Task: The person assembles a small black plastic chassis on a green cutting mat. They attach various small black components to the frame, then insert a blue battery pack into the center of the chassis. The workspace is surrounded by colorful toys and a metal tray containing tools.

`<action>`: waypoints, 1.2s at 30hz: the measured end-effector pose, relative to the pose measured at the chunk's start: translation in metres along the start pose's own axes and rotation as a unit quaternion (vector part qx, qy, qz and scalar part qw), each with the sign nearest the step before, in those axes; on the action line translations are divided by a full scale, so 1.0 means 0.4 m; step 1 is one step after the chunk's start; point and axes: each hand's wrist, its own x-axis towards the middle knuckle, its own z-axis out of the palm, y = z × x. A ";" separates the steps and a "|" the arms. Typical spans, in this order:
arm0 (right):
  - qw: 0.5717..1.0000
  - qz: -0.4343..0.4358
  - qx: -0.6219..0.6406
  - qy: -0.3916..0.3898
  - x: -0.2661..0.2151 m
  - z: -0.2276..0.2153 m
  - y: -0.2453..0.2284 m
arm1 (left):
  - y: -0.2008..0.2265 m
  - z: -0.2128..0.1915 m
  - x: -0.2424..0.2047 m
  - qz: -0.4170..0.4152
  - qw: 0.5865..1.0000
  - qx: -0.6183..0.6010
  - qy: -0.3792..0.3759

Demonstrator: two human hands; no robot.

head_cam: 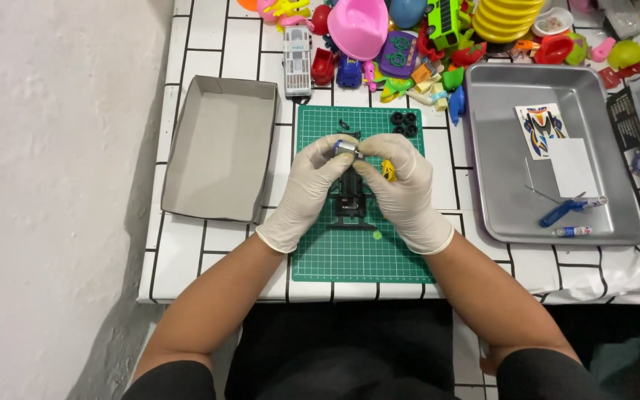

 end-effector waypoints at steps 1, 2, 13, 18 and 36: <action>1.000 0.000 0.000 -0.002 -0.001 0.000 0.002 | -0.012 -0.005 0.002 0.000 1.000 -0.001 0.001; 1.000 0.011 -0.012 -0.006 -0.002 0.001 0.004 | -0.023 -0.011 0.004 -0.005 1.000 -0.011 0.005; 0.997 0.052 -0.051 -0.028 -0.019 -0.003 0.008 | -0.017 0.000 -0.002 -0.005 0.999 -0.017 0.032; 0.997 0.055 -0.041 -0.018 -0.027 -0.001 0.013 | -0.014 -0.001 -0.009 -0.008 0.999 0.002 0.041; 0.989 0.137 0.023 -0.042 -0.060 -0.002 0.031 | 0.061 0.034 -0.025 0.084 0.991 0.102 0.033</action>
